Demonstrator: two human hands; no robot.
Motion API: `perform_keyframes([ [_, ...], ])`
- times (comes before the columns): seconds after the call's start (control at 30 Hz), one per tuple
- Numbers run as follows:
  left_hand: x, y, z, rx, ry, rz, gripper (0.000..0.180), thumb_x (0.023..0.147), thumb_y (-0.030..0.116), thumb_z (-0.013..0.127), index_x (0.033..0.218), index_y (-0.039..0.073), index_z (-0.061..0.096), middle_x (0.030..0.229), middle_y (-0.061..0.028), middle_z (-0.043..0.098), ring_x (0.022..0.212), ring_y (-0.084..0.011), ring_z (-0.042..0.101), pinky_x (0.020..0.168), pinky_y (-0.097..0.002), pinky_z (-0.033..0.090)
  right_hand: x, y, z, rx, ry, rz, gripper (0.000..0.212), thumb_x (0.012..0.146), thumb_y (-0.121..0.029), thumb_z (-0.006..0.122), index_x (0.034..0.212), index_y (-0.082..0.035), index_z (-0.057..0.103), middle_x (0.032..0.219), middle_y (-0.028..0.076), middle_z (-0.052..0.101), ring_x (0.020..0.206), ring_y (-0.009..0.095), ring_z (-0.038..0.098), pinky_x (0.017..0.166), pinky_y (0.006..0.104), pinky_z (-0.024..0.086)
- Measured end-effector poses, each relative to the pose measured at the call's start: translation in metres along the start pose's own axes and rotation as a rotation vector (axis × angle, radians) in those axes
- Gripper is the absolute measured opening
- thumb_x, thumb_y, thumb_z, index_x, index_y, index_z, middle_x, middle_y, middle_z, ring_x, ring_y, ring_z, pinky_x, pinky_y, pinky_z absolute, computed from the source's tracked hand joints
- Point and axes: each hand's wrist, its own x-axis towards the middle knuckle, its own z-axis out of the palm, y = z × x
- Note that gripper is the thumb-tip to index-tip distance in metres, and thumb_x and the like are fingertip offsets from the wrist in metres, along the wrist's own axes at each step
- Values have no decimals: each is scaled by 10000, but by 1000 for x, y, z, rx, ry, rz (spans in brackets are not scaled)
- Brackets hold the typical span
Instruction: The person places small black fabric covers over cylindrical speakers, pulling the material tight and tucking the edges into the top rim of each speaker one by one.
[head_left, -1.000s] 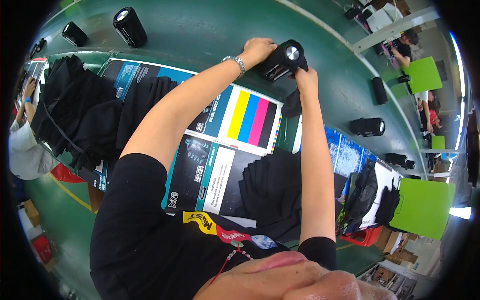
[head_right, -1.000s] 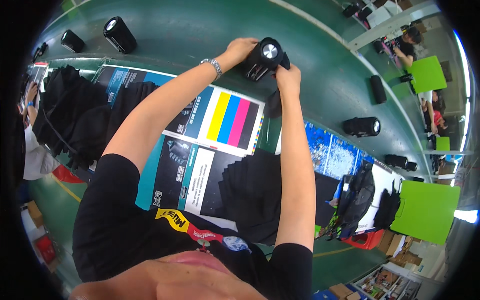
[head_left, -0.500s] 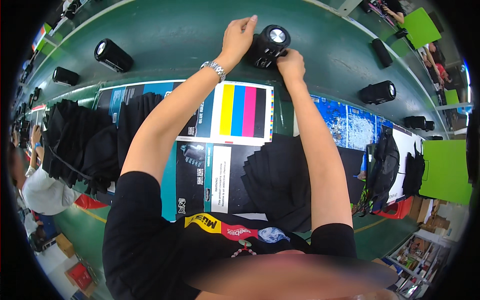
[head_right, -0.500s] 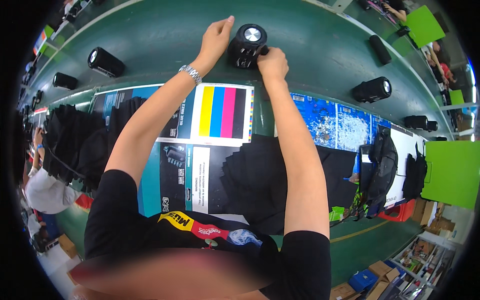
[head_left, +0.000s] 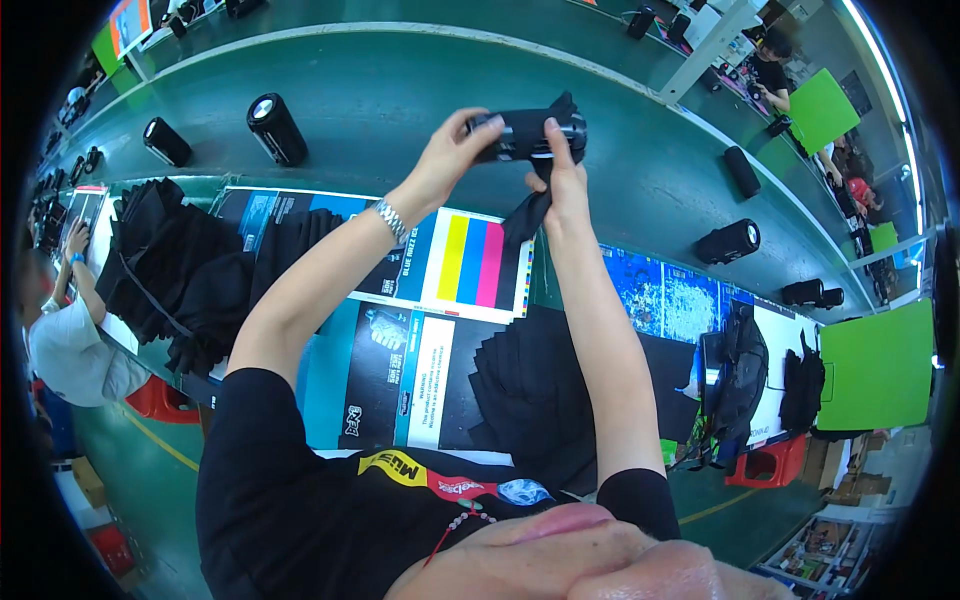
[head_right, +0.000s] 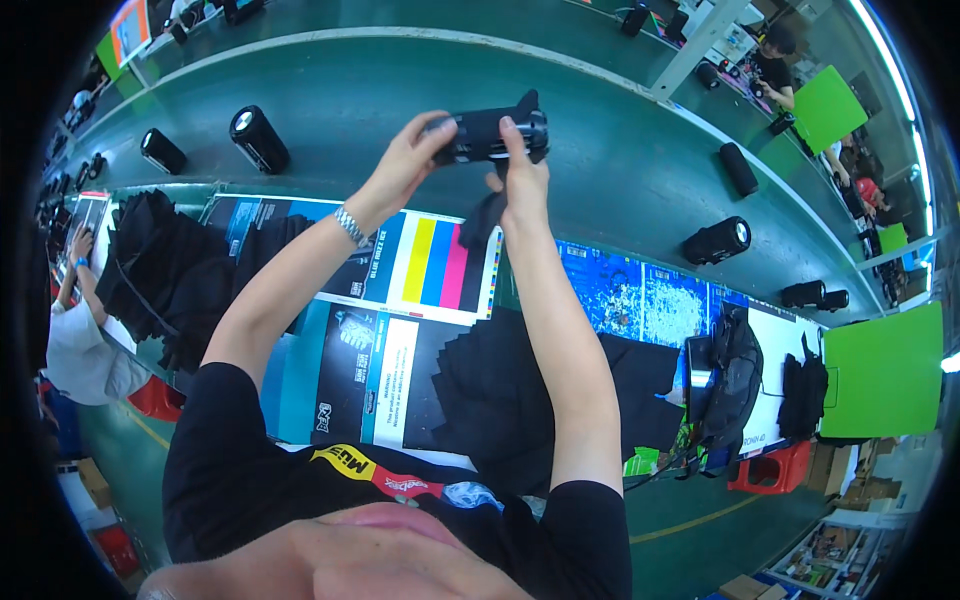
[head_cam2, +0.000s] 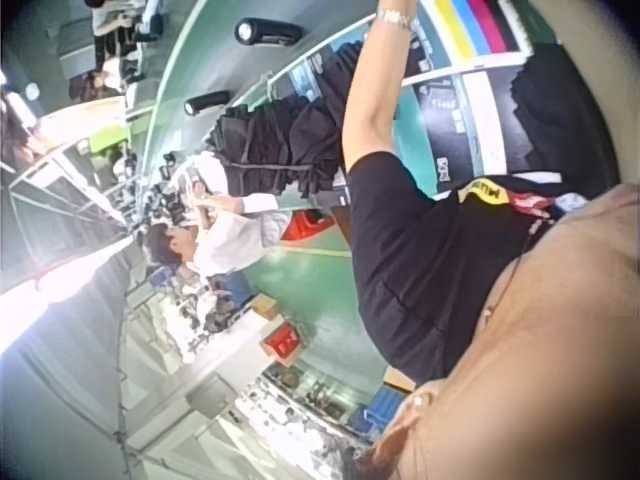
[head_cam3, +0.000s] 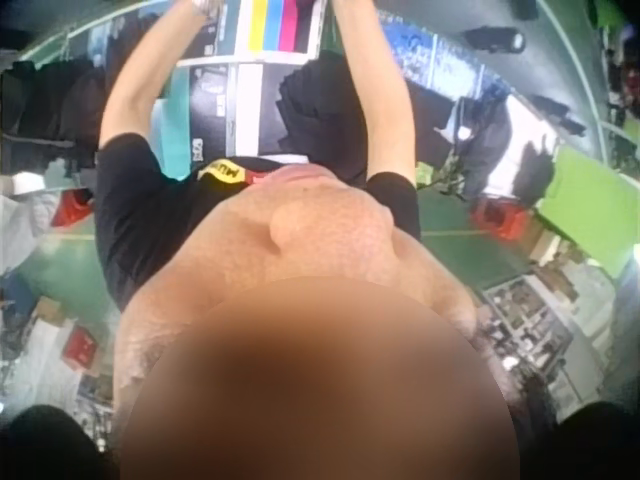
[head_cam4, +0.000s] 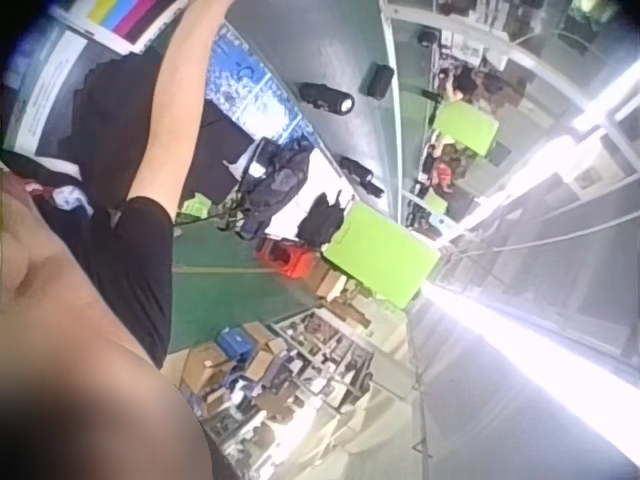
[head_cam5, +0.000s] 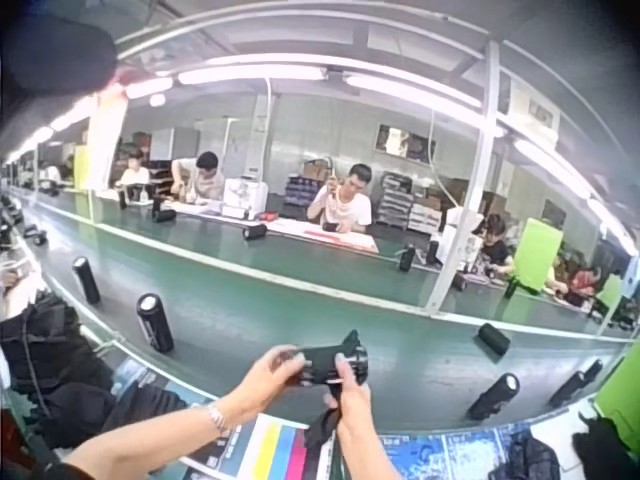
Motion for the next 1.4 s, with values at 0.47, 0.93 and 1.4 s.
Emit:
perform_keyframes([
  [0.47,54,24,0,735,-96,365,352,864,283,652,1108,29,653,1043,-102,668,844,-126,593,759,-264,480,-4,17,-8,-904,-108,-506,769,590,-239,876,1197,9,474,1068,171,632,1007,247,624,881,332,478],
  [0.93,46,48,37,1171,-221,1012,201,827,234,672,803,34,676,784,-70,600,708,-229,597,606,-314,470,18,-5,-18,-942,-58,-443,750,570,-416,866,1061,48,541,979,168,660,897,260,660,792,331,518],
  [1.4,83,2,30,-31,37,87,519,915,472,542,1084,-11,630,995,-80,660,885,-119,592,791,-263,457,81,-28,-79,-557,85,-148,225,819,-208,676,932,-16,641,794,80,677,620,130,571,583,282,443],
])
